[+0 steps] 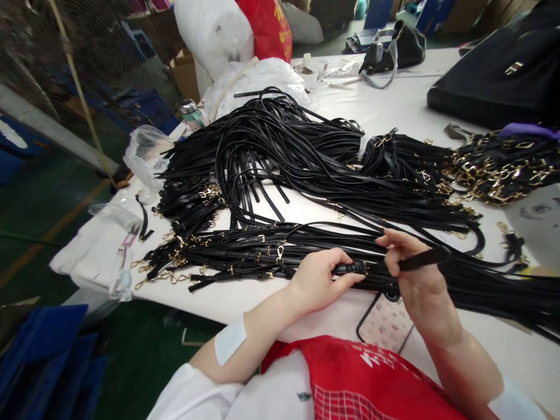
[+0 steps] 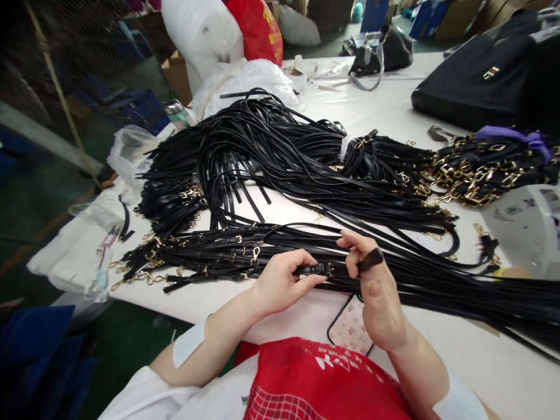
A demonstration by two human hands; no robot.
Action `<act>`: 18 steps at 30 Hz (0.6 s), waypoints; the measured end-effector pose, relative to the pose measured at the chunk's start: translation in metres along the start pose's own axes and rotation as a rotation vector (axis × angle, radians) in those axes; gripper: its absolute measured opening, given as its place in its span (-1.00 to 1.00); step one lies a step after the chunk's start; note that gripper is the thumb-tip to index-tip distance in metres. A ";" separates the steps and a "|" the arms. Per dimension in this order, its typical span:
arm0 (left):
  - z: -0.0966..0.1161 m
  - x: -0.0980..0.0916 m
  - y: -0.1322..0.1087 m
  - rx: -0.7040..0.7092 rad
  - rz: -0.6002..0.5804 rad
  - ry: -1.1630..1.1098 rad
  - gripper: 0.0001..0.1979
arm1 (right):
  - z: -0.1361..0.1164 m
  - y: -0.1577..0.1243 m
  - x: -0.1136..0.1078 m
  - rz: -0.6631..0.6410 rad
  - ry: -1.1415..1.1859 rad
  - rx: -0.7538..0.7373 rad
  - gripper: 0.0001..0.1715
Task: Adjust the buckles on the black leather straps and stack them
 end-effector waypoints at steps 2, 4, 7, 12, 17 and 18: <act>0.000 0.000 -0.003 0.040 0.006 0.004 -0.81 | 0.000 0.002 0.002 -0.094 -0.013 -0.012 -0.56; -0.001 -0.001 -0.005 0.077 0.011 0.000 -0.82 | 0.000 0.004 0.003 -0.145 -0.070 -0.027 -0.60; -0.006 -0.002 -0.008 0.062 0.044 -0.038 -0.80 | 0.006 0.007 0.000 -0.167 -0.202 -0.030 -0.63; -0.012 -0.001 -0.007 0.029 0.060 -0.104 -0.78 | 0.021 0.007 0.000 -0.244 -0.332 -0.039 -0.59; -0.004 0.000 -0.004 0.071 0.009 -0.104 -0.81 | 0.024 0.006 0.008 -0.300 -0.297 -0.085 -0.61; -0.002 0.000 -0.004 0.081 -0.001 -0.110 -0.81 | 0.023 0.006 0.010 -0.298 -0.273 -0.088 -0.62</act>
Point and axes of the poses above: each hand's wrist, its own y-axis towards the middle knuckle, its own x-axis out of the palm, z = x × y, the point moved 6 cm from there along y, towards the middle knuckle, and after that the axes turned 10 degrees about -x, right-handed, at the moved point
